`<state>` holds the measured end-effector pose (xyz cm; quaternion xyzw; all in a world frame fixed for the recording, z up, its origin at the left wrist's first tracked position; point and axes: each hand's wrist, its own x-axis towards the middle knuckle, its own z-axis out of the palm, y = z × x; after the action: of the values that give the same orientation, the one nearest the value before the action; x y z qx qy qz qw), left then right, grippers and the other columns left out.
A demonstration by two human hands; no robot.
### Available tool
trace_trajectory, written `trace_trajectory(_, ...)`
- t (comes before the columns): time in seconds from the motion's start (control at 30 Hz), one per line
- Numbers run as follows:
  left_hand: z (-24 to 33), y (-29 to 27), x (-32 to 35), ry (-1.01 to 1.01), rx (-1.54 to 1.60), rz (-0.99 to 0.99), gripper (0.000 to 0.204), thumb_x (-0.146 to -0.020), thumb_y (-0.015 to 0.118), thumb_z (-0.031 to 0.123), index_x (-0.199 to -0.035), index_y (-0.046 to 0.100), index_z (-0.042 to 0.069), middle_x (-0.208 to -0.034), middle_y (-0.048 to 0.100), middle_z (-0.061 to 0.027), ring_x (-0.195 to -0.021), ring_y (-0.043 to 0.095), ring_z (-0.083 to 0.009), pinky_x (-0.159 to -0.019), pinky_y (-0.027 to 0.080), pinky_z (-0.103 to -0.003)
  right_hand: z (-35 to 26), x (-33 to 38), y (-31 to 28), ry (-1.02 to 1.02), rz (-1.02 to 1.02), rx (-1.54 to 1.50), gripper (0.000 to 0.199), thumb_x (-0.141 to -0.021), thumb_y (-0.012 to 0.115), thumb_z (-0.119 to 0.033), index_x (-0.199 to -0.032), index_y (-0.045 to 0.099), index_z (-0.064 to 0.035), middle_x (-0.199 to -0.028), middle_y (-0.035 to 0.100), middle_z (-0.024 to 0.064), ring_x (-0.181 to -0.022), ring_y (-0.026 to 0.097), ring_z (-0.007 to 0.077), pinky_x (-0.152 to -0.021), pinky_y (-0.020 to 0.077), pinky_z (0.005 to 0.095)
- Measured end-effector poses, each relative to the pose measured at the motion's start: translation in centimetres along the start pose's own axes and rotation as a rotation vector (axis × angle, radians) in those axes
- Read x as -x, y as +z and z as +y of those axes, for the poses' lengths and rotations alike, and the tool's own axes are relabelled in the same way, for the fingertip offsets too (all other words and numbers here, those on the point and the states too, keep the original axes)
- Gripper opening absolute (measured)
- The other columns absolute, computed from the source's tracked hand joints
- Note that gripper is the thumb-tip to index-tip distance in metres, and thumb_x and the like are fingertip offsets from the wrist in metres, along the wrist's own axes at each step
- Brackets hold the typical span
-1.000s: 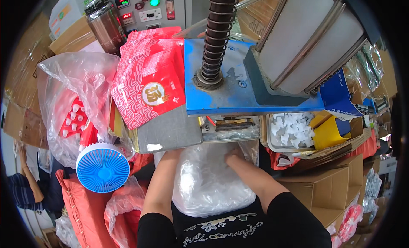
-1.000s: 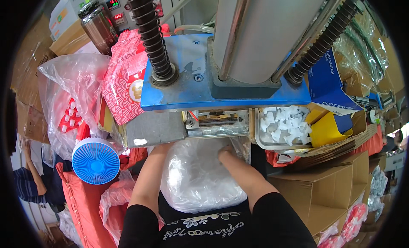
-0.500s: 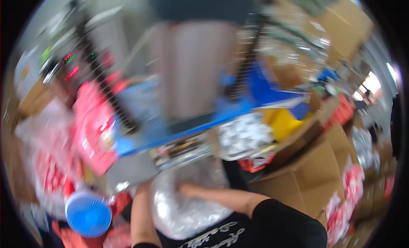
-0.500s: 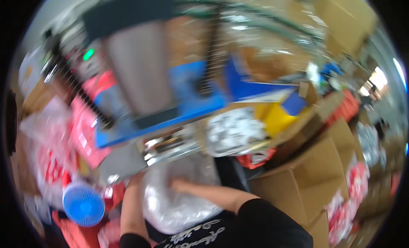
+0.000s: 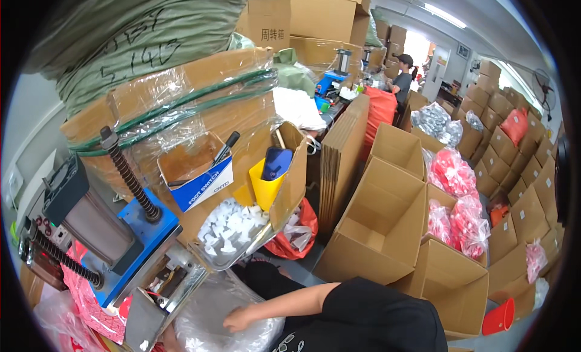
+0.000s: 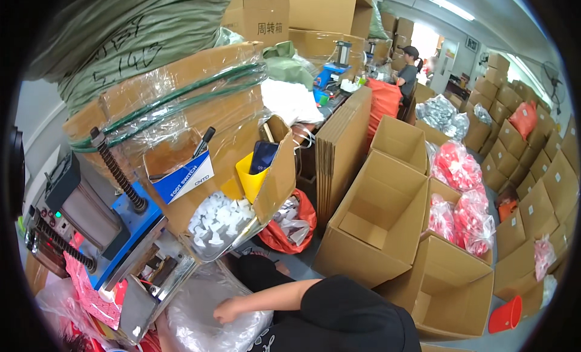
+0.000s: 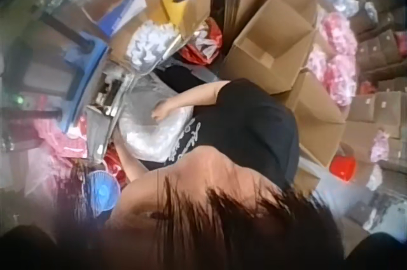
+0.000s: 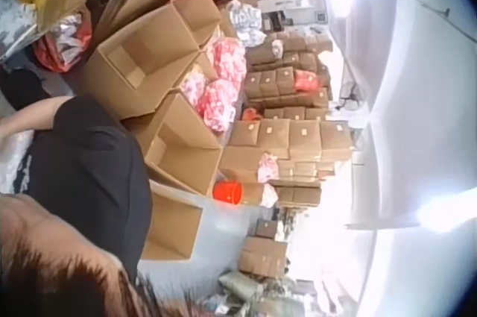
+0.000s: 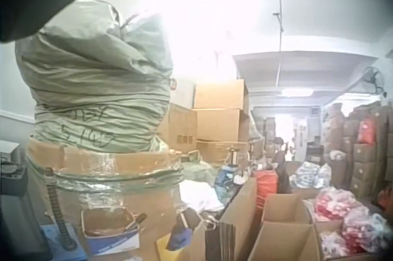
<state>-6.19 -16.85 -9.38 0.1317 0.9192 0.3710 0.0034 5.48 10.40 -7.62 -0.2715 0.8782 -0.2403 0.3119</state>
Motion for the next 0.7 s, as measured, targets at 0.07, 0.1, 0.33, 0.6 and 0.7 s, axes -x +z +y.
trace_trajectory(0.07,2.6,-1.4,2.8,-0.04,0.439,0.031,0.049,-0.098,0.051,0.033,-0.135,0.049,0.001,-0.134,0.053,-0.0173,-0.12,0.052,-0.0254,-0.102,0.042,-0.04,-0.9,3.1,1.0,-0.064,0.095,-0.04,0.032,-0.093,0.05,-0.03,-0.113,0.059,-0.0075,-0.111,0.062,0.0173,-0.109,0.057,0.0351,-0.09,0.046,0.0457)
trace_trajectory(0.1,2.9,-2.5,4.1,-0.069,0.652,0.065,0.049,-0.098,0.05,0.032,-0.136,0.048,0.0,-0.136,0.052,-0.0174,-0.121,0.052,-0.0248,-0.103,0.041,-0.039,-1.8,4.3,1.6,-0.138,0.176,-0.085,0.033,-0.095,0.05,-0.03,-0.119,0.058,-0.0093,-0.114,0.061,0.0168,-0.11,0.056,0.0351,-0.093,0.0451,0.0452)
trace_trajectory(0.33,3.0,2.6,17.4,-0.702,0.668,0.117,0.061,-0.102,0.037,0.044,-0.146,0.034,0.002,-0.144,0.044,-0.0093,-0.129,0.044,-0.0214,-0.109,0.032,-0.035,-3.4,9.4,3.5,-0.211,0.663,-0.098,0.04,-0.098,0.048,-0.035,-0.129,0.054,-0.011,-0.119,0.06,0.0163,-0.109,0.058,0.0343,-0.091,0.0474,0.0432)
trace_trajectory(0.6,3.5,3.5,18.6,-0.79,0.978,0.021,0.078,-0.094,0.039,0.062,-0.148,0.033,0.006,-0.147,0.041,-0.0112,-0.135,0.038,-0.0238,-0.113,0.024,-0.035,-4.7,9.6,2.9,-0.261,0.456,0.03,0.035,-0.095,0.053,-0.033,-0.123,0.059,-0.0136,-0.115,0.066,0.0101,-0.104,0.064,0.029,-0.088,0.0499,0.0414)
trace_trajectory(0.7,2.4,2.9,18.7,-0.825,0.965,-0.166,0.073,-0.095,0.037,0.058,-0.147,0.035,0.007,-0.147,0.043,-0.0078,-0.133,0.041,-0.0223,-0.112,0.026,-0.035,-4.9,10.4,3.5,-0.257,0.486,0.009,0.035,-0.095,0.053,-0.035,-0.12,0.06,-0.0114,-0.113,0.066,0.0122,-0.101,0.064,0.0314,-0.086,0.0506,0.042)
